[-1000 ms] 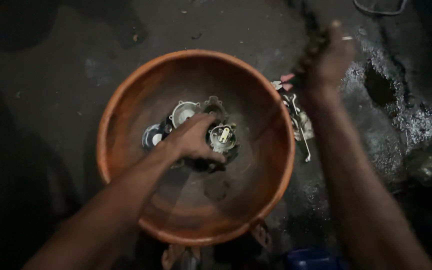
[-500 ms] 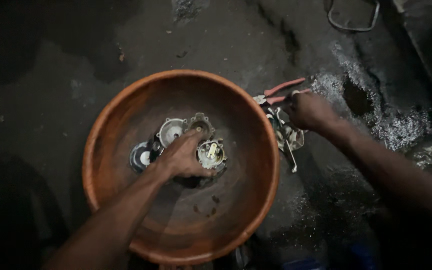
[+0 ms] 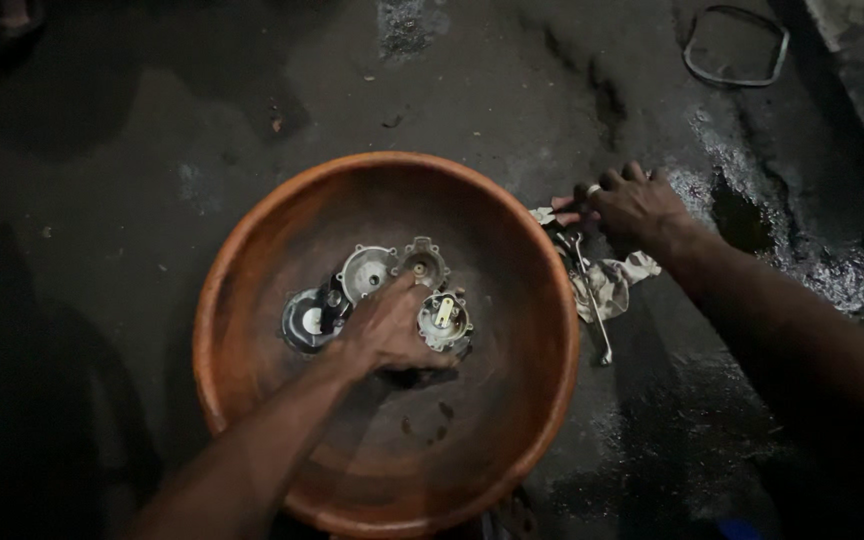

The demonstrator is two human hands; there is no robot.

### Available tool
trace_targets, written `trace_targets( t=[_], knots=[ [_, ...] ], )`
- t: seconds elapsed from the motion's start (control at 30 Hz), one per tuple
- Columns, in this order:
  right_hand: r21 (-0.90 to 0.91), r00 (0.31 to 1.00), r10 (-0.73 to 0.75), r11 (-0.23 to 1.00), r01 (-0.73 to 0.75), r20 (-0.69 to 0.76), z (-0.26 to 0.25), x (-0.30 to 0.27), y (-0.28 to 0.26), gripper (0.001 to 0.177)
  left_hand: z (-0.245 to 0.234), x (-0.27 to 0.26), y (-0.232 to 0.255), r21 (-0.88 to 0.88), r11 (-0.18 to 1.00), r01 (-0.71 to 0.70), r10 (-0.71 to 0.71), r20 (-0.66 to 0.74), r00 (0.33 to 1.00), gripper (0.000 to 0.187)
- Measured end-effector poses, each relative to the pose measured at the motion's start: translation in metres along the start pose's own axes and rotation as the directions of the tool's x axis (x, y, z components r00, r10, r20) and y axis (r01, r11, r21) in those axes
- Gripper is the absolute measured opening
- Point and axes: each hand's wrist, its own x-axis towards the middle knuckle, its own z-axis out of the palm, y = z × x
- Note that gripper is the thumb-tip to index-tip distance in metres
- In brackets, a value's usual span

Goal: The person cleans disassembled mechanical parts inside a large orange basin using a wrench and a cloth. They scrub and wipe the parts, which appear to be engine components, while standing over the basin.

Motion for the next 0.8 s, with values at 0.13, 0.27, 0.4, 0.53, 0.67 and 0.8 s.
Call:
trace_targets(
  t=[0.13,0.27,0.4,0.53,0.67,0.8],
  knots=[
    [0.062,0.998,0.067,0.996,-0.067,0.002,-0.004,0.005,-0.007,0.054,0.005,0.006,0.004,0.043,0.999,0.015,-0.016,0.018,1.0,0.13],
    [0.038,0.999,0.034,0.999,-0.035,0.023,-0.006,-0.005,-0.017,0.066,0.006,0.002,0.007,0.078,0.996,0.048,-0.053,0.057,0.997,0.121],
    [0.121,0.996,0.085,0.989,-0.084,0.001,0.001,-0.018,-0.015,0.05,0.008,0.003,0.007,0.08,0.996,0.05,-0.052,0.028,0.998,0.121],
    [0.445,0.964,0.267,0.864,-0.236,-0.007,0.017,-0.031,-0.003,0.032,0.013,0.004,0.002,0.086,0.995,-0.049,0.059,-0.12,0.991,0.122],
    [0.719,0.896,0.387,0.685,-0.121,-0.218,0.022,-0.068,0.003,0.04,0.0,0.01,0.0,0.0,1.0,0.007,-0.007,-0.097,0.995,0.085],
    [0.76,0.918,0.047,0.578,0.296,-0.393,0.002,-0.11,-0.021,0.053,-0.028,0.028,0.007,-0.032,0.999,-0.027,0.022,-0.14,0.99,0.082]
  ],
)
